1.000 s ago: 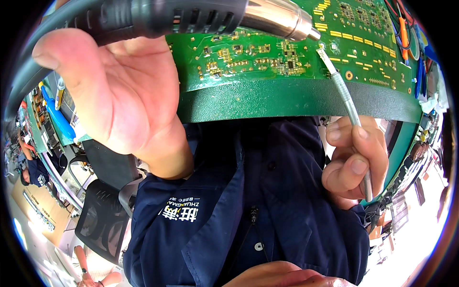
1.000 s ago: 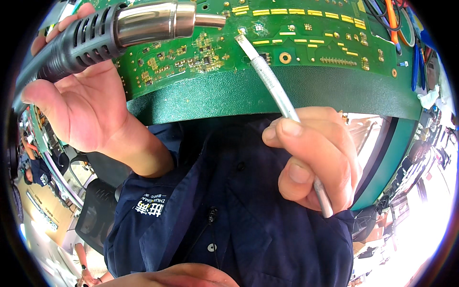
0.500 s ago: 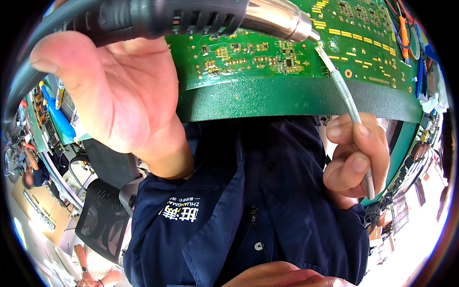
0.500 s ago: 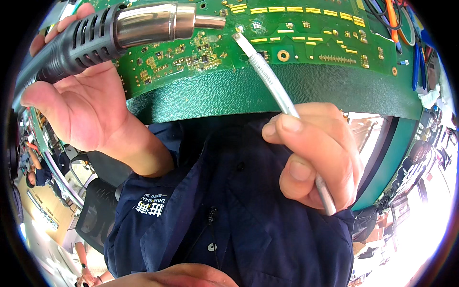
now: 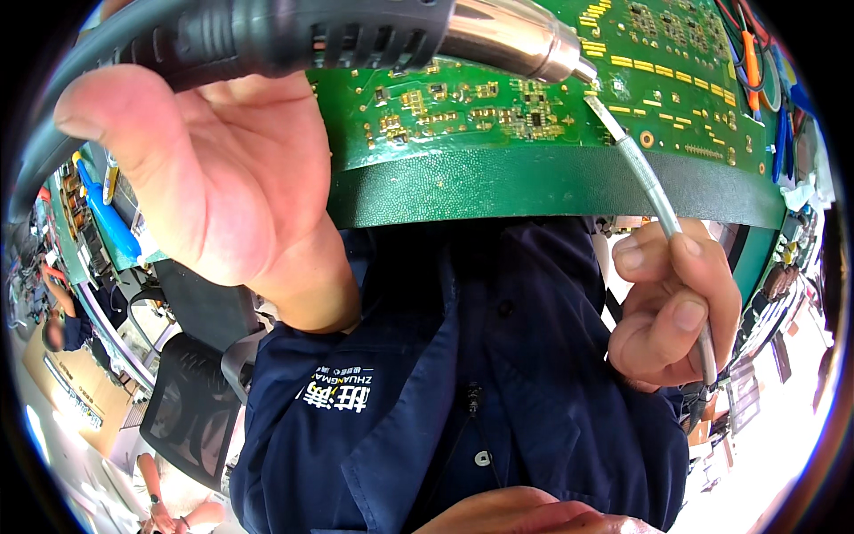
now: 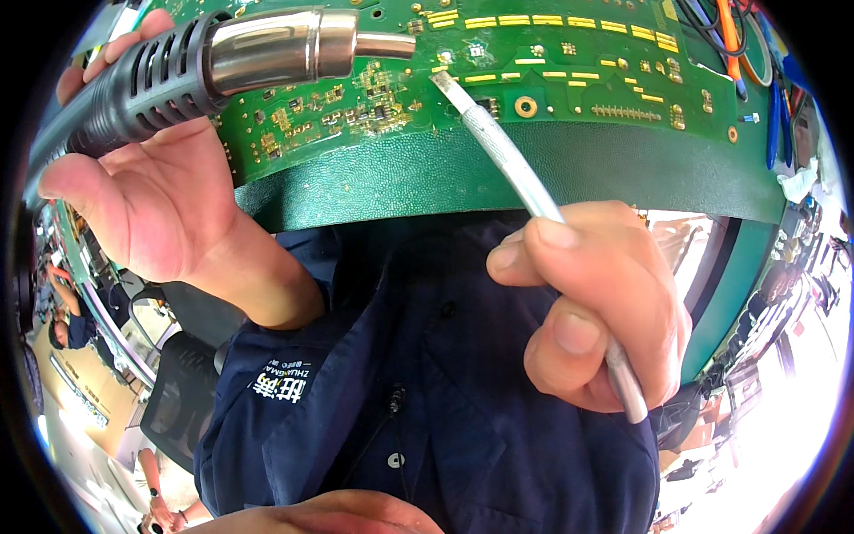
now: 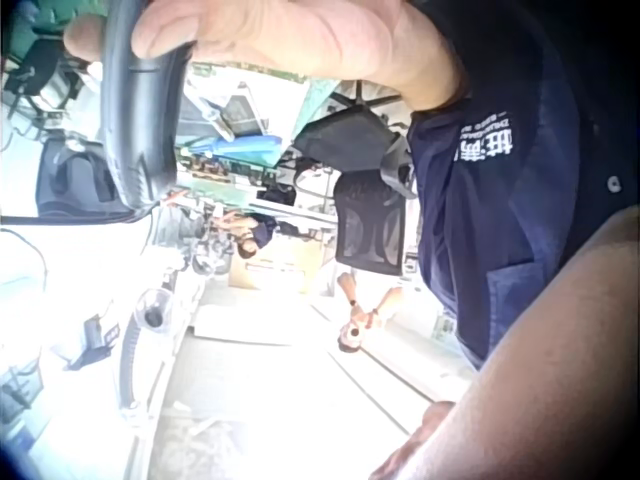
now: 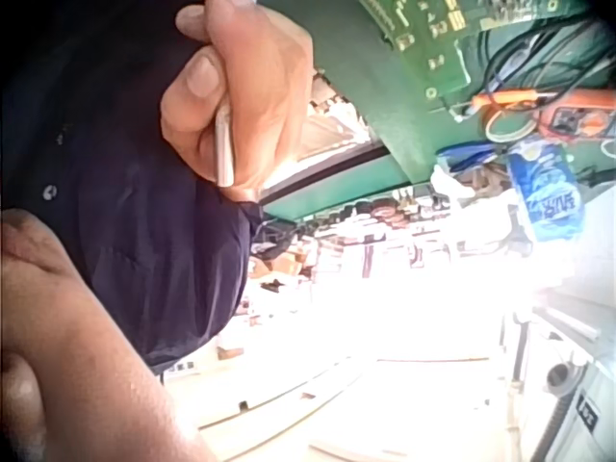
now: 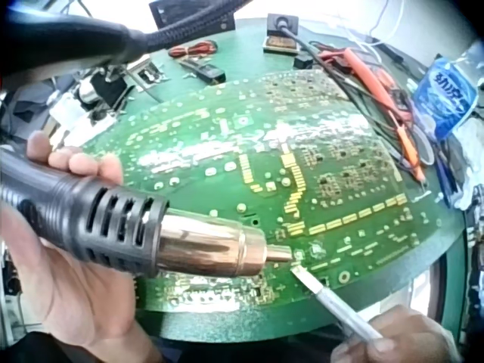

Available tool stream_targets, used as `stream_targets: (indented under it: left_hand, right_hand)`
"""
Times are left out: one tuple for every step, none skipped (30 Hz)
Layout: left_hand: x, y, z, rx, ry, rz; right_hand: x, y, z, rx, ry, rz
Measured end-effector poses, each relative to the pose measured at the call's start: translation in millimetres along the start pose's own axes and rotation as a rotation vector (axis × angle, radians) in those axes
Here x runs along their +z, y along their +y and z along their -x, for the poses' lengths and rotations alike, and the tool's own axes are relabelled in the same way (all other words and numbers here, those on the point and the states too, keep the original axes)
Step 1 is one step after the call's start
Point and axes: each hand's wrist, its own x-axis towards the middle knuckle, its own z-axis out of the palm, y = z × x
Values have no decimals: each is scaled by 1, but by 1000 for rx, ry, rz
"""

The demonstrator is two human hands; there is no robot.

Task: The person uses a hot air gun and a metal tool to adjust components on a circuit board, then uses a soldering iron and wire to apply solder to the board's connections.

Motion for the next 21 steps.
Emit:
stream_targets:
  left_hand:
    - [0, -2, 0, -1, 1, 1]
    - [2, -2, 1, -2, 2, 3]
    - [-4, -1, -3, -2, 3, 1]
    - [-2, 0, -1, -1, 5, -1]
    - [-2, -1, -1, -1, 7, -2]
    - [-2, -1, -1, -4, 6, 0]
    - [2, -3, 1, -7, 5, 3]
    - [-3, -2, -2, -10, 4, 6]
    - [-4, -1, -2, -9, 7, 6]
    - [-5, 0, -2, -9, 10, 7]
    - [-4, 1, -1, -9, 13, 7]
    - [0, -1, 1, -11, 13, 7]
    - [-1, -1, 1, -12, 14, 7]
    - [-5, 0, -1, -14, 15, 7]
    - [-5, 0, -1, -16, 15, 9]
    - [-3, -2, 0, -18, 15, 10]
    - [-3, -1, 0, -20, 15, 11]
    - [-3, -1, 1, -21, 17, 12]
    - [-3, -1, 1, -21, 18, 12]
    - [-3, -1, 1, -22, 20, 13]
    - [-2, 0, 2, -23, 21, 13]
  right_hand:
    - [0, 0, -1, 4, -11, -5]
    - [-2, 1, -1, 9, -21, -10]
    - [-2, 1, -1, 12, -33, -19]
    - [-4, 0, -1, 23, -65, -20]
    - [-5, -1, 1, 34, -97, -21]
    - [-7, -2, 2, 47, -127, -17]
    - [-8, -2, 2, 45, -140, -13]
    - [-10, -1, 1, 43, -154, -10]
    - [-11, 0, 0, 40, -171, -10]
    - [-13, -1, -2, 43, -190, -11]
    - [-15, -1, -4, 45, -209, -11]
    - [-15, -2, -5, 48, -224, -11]
    - [-15, -1, -5, 48, -220, -13]
    - [-15, -1, -5, 47, -216, -15]
    - [-15, 0, -5, 47, -211, -15]
    - [-15, 0, -4, 48, -206, -23]
    - [-15, 1, -4, 50, -201, -31]
    - [-15, 1, -4, 51, -198, -41]
    - [-15, 1, -4, 51, -200, -39]
    - [-15, 2, -5, 51, -202, -36]
    - [-16, 2, -4, 50, -203, -33]
